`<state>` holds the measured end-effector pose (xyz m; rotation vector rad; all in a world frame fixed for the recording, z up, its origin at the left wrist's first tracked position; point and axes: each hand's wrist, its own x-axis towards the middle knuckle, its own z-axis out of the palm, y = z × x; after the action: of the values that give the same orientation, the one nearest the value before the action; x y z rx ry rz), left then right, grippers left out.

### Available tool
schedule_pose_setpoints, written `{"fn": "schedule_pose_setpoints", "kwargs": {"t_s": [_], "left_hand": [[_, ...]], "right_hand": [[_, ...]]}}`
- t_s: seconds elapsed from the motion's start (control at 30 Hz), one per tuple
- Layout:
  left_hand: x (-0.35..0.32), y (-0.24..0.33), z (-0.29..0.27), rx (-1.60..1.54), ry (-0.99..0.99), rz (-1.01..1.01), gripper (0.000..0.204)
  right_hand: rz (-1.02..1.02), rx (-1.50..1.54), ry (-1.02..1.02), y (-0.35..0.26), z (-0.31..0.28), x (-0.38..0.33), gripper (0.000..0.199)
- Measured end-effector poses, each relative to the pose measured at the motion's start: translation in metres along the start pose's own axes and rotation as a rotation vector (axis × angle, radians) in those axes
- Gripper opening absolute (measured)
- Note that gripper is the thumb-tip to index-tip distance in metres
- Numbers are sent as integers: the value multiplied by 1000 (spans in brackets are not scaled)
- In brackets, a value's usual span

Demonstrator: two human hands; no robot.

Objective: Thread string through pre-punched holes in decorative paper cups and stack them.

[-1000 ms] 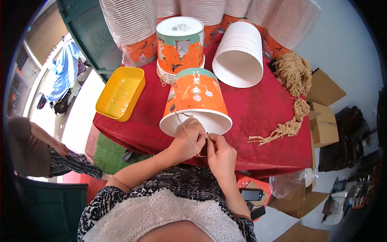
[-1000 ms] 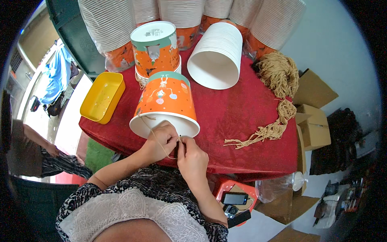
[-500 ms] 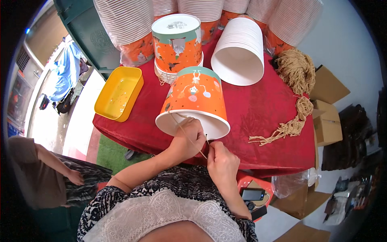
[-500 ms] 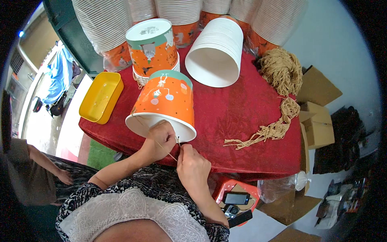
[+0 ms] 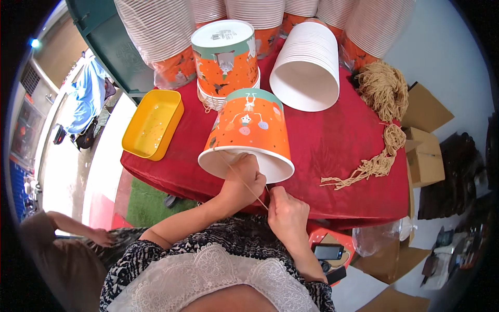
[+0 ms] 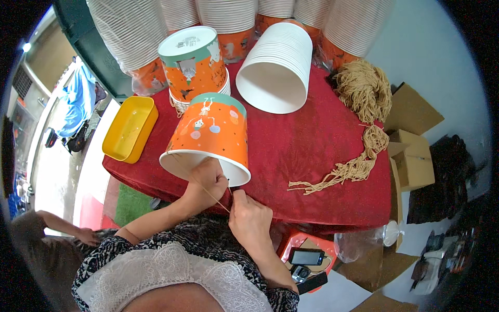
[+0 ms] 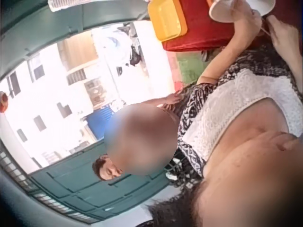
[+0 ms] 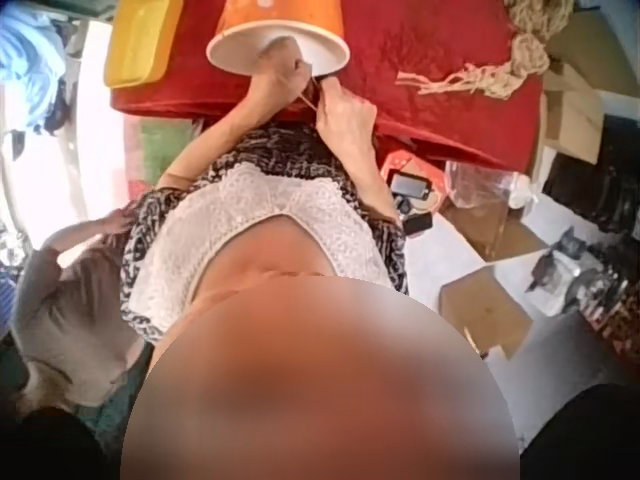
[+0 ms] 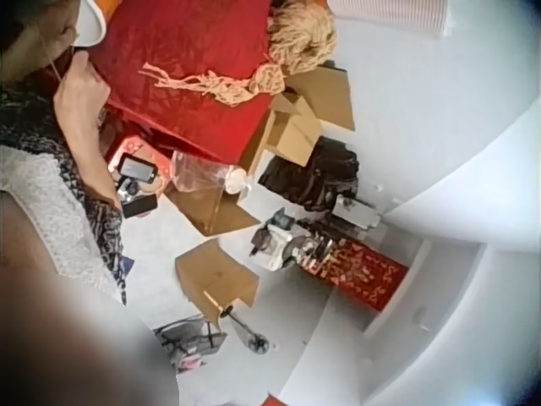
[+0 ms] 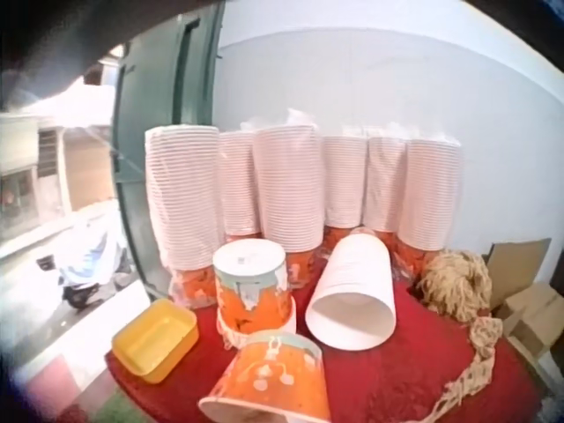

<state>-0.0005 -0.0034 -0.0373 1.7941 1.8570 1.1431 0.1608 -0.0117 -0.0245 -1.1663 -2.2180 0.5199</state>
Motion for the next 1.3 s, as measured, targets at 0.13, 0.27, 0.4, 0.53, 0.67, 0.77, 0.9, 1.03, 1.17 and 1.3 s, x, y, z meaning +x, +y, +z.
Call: {"fn": "schedule_pose_setpoints", "kwargs": {"t_s": [0.13, 0.27, 0.4, 0.53, 0.67, 0.77, 0.9, 1.03, 1.17, 1.3], "left_hand": [[2, -2, 3, 16, 9, 53, 13], [4, -6, 2, 90, -7, 77, 14], [3, -3, 2, 96, -14, 85, 14], [4, -6, 2, 34, 19, 114, 9], [-3, -14, -8, -64, -24, 218, 4], [-13, -5, -37, -242, -164, 226, 5], [-19, 14, -111, -588, -646, -90, 15], [-2, 6, -153, -611, -209, -264, 25], [8, -4, -140, -846, 5, -105, 38], [3, 10, -142, -753, -247, -89, 113]], "right_hand": [[26, 92, 60, 3, 0, -2, 6], [71, 206, 185, 3, -17, 3, 4], [143, 193, 232, 6, -18, 14, 14], [165, 203, 203, 13, -3, 29, 22], [197, 256, 212, 19, 10, 31, 26], [236, 348, 258, 23, 12, 27, 28], [281, 540, 370, 30, 4, 27, 31], [246, 579, 420, 32, 0, 30, 28], [39, 583, 418, 29, 10, 29, 20], [-200, 274, 439, 2, 2, 29, 30]]}}
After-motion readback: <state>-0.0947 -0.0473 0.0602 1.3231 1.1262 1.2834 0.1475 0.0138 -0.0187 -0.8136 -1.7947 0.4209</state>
